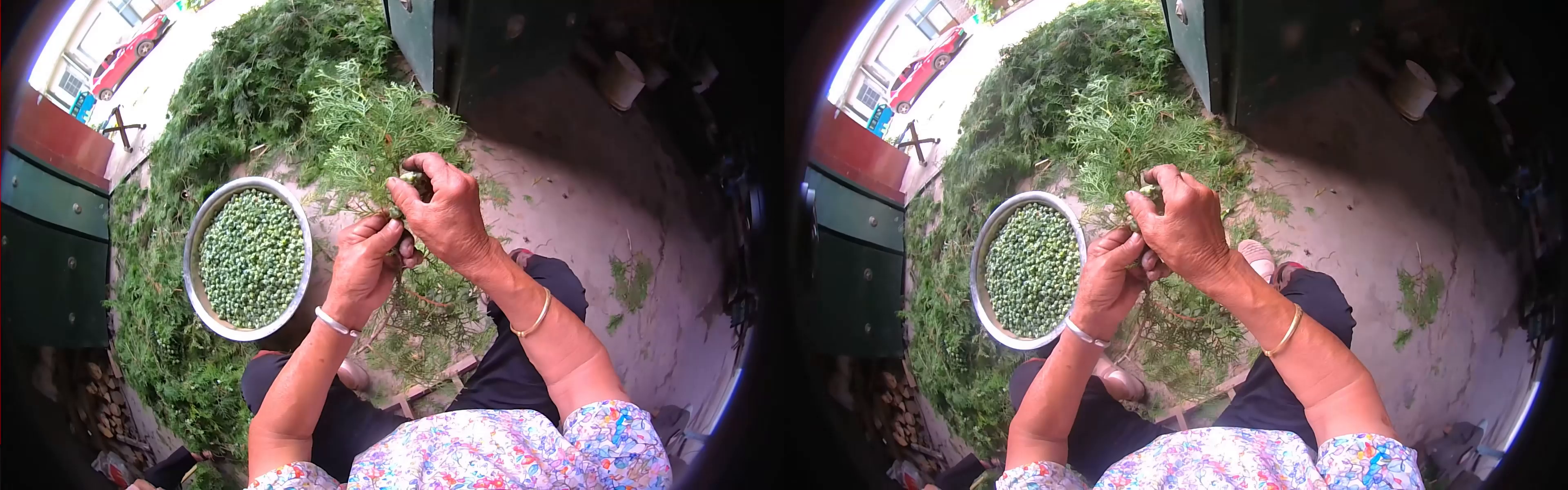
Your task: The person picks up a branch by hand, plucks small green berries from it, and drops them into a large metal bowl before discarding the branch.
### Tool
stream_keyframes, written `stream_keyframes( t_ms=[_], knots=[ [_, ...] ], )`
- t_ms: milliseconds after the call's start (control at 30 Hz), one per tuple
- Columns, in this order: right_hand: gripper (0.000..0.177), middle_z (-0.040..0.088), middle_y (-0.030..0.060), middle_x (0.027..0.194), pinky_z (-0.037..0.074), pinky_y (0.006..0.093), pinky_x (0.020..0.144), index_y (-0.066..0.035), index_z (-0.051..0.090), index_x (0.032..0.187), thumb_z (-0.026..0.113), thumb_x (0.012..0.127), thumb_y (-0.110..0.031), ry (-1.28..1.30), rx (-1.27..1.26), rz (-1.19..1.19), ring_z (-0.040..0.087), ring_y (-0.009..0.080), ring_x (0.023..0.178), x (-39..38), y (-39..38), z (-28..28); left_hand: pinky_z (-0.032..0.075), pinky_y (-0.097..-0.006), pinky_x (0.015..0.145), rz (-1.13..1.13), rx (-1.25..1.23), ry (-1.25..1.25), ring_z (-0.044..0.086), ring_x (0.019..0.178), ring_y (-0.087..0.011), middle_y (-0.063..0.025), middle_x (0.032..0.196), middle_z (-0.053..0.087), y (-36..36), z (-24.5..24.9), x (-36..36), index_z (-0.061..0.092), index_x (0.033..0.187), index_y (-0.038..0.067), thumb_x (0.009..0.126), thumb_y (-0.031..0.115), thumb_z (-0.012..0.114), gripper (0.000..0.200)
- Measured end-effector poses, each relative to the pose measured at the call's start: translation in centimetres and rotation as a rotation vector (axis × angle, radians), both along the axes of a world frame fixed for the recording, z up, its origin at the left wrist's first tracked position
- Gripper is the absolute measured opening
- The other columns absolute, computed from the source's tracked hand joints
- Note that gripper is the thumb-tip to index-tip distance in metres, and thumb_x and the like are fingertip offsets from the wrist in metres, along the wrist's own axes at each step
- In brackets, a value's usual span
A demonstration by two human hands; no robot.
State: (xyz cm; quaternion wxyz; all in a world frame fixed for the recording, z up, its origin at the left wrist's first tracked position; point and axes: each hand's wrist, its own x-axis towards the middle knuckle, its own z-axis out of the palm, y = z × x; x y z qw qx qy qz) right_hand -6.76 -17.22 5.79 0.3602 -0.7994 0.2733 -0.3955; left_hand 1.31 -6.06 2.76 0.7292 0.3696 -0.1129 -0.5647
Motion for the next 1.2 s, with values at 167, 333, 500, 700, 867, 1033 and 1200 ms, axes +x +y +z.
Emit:
stream_keyframes(
  t_ms=[167, 333, 500, 700, 867, 1033, 1200],
  knots=[
    [0.018, 0.066, 0.0151, 0.07, 0.05, 0.0306, 0.056, 0.006, 0.065, 0.085, 0.067, 0.076, -0.01, -0.033, 0.386, 0.13, 0.063, 0.0167, 0.061, -0.2, -1.8, 0.3, 0.049, -0.0339, 0.062, -0.05, 0.007, 0.036, 0.052, 0.062, -0.0146, -0.0048, 0.071, 0.053, -0.1, 0.7, -0.2, 0.054, 0.092, -0.002, 0.092, 0.008, 0.053, 0.01],
    [0.015, 0.059, 0.0029, 0.063, 0.042, 0.0242, 0.047, 0.005, 0.065, 0.079, 0.064, 0.082, -0.009, 0.001, 0.702, 0.31, 0.052, 0.0077, 0.055, -1.2, -3.1, 1.2, 0.052, -0.0345, 0.066, -0.097, 0.009, 0.006, 0.05, 0.057, -0.0141, -0.0041, 0.068, 0.052, 0.2, 1.3, 0.4, 0.054, 0.097, -0.003, 0.092, 0.008, 0.053, 0.012],
    [0.016, 0.056, 0.0012, 0.061, 0.038, 0.0229, 0.043, 0.003, 0.063, 0.076, 0.063, 0.084, -0.011, 0.057, 0.785, 0.406, 0.05, 0.0063, 0.051, -2.0, -3.7, 2.4, 0.052, -0.0335, 0.063, -0.142, -0.009, 0.018, 0.05, 0.054, -0.0136, -0.0038, 0.064, 0.051, 0.8, 2.3, 0.5, 0.054, 0.093, -0.002, 0.09, 0.007, 0.054, 0.009],
    [0.021, 0.051, 0.0004, 0.053, 0.036, 0.0246, 0.042, 0.002, 0.061, 0.067, 0.063, 0.083, -0.011, 0.151, 0.594, 0.42, 0.045, 0.005, 0.047, -2.5, -4.3, 3.0, 0.051, -0.0385, 0.06, -0.184, 0.077, -0.008, 0.049, 0.056, -0.014, -0.0023, 0.064, 0.047, 1.1, 2.3, 0.8, 0.043, 0.074, 0.009, 0.088, 0.007, 0.059, 0.021],
    [0.022, 0.053, 0.0045, 0.051, 0.04, 0.0311, 0.046, 0.005, 0.058, 0.067, 0.064, 0.082, -0.01, 0.079, 0.447, 0.279, 0.05, 0.0115, 0.048, -2.2, -3.8, 2.0, 0.051, -0.0382, 0.061, -0.178, 0.03, 0.045, 0.047, 0.054, -0.0136, -0.0029, 0.064, 0.046, 0.8, 2.3, 0.6, 0.044, 0.076, 0.008, 0.088, 0.008, 0.059, 0.019],
    [0.018, 0.059, 0.0189, 0.062, 0.044, 0.0376, 0.053, 0.004, 0.061, 0.071, 0.066, 0.081, -0.01, -0.021, 0.112, -0.047, 0.06, 0.0283, 0.055, -1.3, -2.4, 1.0, 0.051, -0.0369, 0.061, -0.145, 0.037, 0.063, 0.045, 0.053, -0.0134, -0.003, 0.064, 0.046, -0.2, 2.9, 0.1, 0.044, 0.078, 0.008, 0.089, 0.009, 0.058, 0.017],
    [0.024, 0.057, 0.0055, 0.058, 0.038, 0.0298, 0.041, 0.001, 0.06, 0.07, 0.062, 0.087, -0.015, -0.285, 0.657, -0.118, 0.05, 0.0119, 0.047, -1.6, -4.7, 1.5, 0.052, -0.0363, 0.065, -0.174, -0.079, 0.077, 0.049, 0.055, -0.0142, -0.0036, 0.065, 0.049, 0.4, 2.2, 1.0, 0.051, 0.088, 0.002, 0.089, 0.007, 0.056, 0.007]
  ],
)
